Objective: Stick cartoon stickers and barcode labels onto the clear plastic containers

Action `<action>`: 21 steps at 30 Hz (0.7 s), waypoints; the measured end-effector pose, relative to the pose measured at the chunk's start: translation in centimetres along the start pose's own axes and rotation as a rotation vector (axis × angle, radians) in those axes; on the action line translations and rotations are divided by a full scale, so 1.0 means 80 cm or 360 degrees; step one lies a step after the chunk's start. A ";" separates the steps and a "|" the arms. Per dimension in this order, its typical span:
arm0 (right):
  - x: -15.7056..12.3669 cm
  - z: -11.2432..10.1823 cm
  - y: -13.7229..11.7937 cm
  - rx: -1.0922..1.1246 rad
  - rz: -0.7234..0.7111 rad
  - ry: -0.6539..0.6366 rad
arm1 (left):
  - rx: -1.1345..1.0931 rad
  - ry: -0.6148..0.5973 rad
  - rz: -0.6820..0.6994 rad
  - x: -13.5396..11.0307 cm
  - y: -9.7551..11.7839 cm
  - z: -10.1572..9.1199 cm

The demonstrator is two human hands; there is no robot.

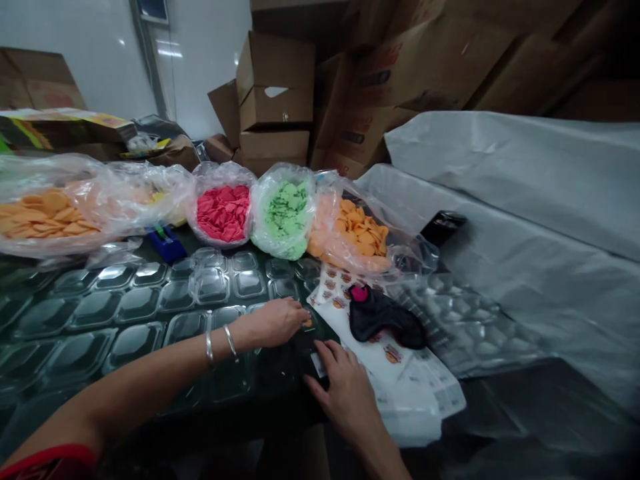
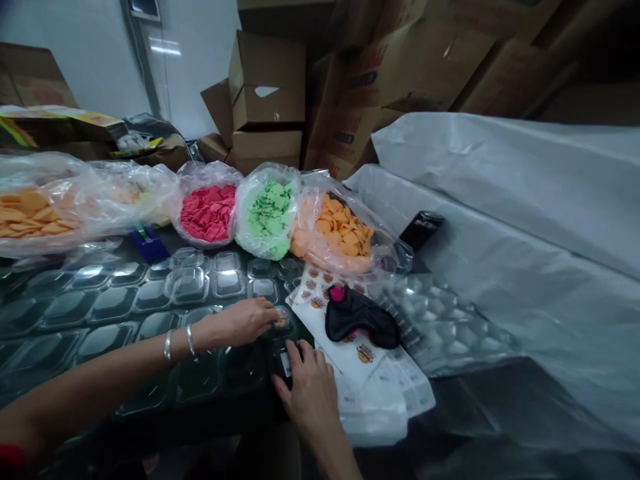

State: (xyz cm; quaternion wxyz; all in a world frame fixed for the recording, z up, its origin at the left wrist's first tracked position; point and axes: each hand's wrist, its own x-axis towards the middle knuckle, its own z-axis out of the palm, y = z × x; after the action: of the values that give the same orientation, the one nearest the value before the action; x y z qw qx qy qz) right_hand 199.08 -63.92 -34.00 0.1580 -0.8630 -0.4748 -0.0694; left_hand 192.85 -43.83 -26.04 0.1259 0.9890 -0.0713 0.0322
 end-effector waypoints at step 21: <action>-0.103 -0.107 0.177 0.0457 0.1156 0.0306 | -0.0429 0.0016 0.0268 0.143 0.045 0.009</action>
State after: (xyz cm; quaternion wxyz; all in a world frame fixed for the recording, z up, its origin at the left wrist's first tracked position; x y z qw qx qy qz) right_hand 206.79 -80.46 -31.07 0.3348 -0.9334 -0.1269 -0.0224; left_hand 203.65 -48.98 -24.95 0.2547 0.9535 -0.1569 0.0376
